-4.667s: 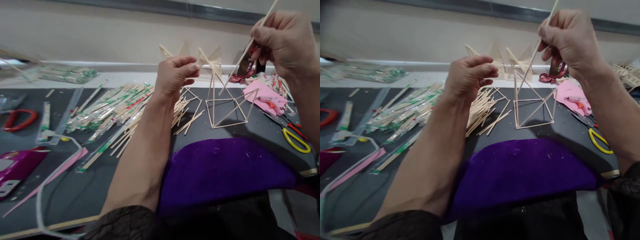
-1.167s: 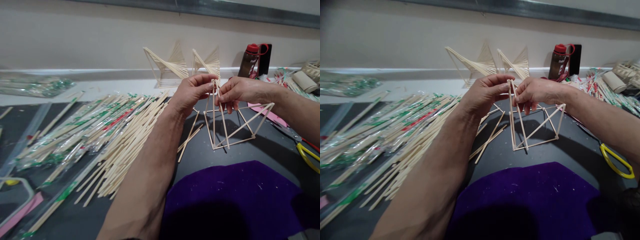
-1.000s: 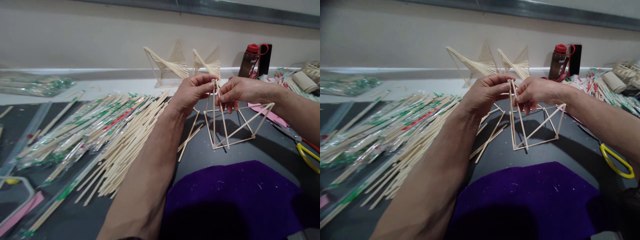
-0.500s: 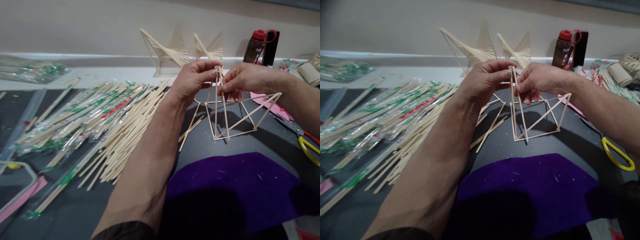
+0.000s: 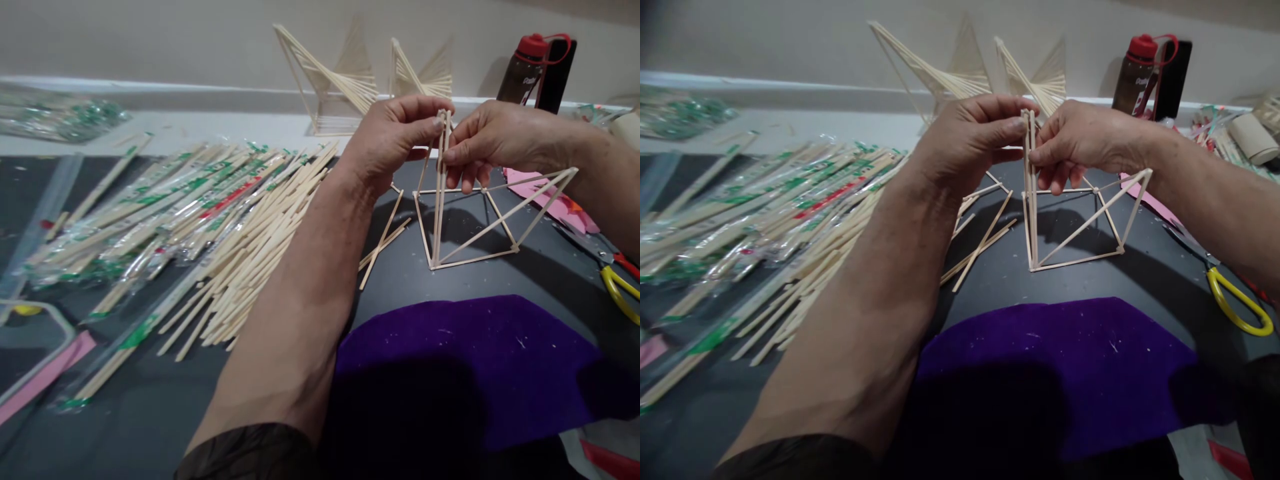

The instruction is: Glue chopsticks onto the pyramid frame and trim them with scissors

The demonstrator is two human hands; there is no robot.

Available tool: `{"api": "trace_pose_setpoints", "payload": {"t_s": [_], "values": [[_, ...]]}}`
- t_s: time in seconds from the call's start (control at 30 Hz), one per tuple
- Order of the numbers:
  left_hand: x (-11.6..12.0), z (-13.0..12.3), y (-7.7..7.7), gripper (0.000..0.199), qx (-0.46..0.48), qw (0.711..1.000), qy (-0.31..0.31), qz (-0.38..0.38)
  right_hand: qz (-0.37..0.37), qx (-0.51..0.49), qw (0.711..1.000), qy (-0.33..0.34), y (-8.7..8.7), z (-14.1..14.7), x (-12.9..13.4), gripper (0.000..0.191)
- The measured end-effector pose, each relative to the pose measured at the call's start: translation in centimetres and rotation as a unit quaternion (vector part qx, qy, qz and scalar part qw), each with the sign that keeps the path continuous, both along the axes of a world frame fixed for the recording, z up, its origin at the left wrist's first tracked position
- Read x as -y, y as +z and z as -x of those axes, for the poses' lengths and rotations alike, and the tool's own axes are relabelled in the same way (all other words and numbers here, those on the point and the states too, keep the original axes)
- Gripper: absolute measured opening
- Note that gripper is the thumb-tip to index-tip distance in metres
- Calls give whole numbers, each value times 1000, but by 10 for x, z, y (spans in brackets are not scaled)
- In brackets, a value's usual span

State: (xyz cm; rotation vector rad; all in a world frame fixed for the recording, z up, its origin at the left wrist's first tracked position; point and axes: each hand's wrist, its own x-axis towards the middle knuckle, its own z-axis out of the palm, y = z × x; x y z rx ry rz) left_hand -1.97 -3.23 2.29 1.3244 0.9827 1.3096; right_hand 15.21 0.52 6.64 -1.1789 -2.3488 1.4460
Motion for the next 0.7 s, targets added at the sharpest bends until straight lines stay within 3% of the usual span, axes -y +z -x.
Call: {"api": "trace_pose_setpoints", "payload": {"t_s": [0.43, 0.7], "values": [[1, 0, 0, 11, 8, 1000, 0, 8, -28, 9, 999, 40, 5, -1, 0, 17], [0, 1, -1, 9, 10, 1000, 1, 4, -38, 28, 999, 2, 11, 6, 10, 23]]}}
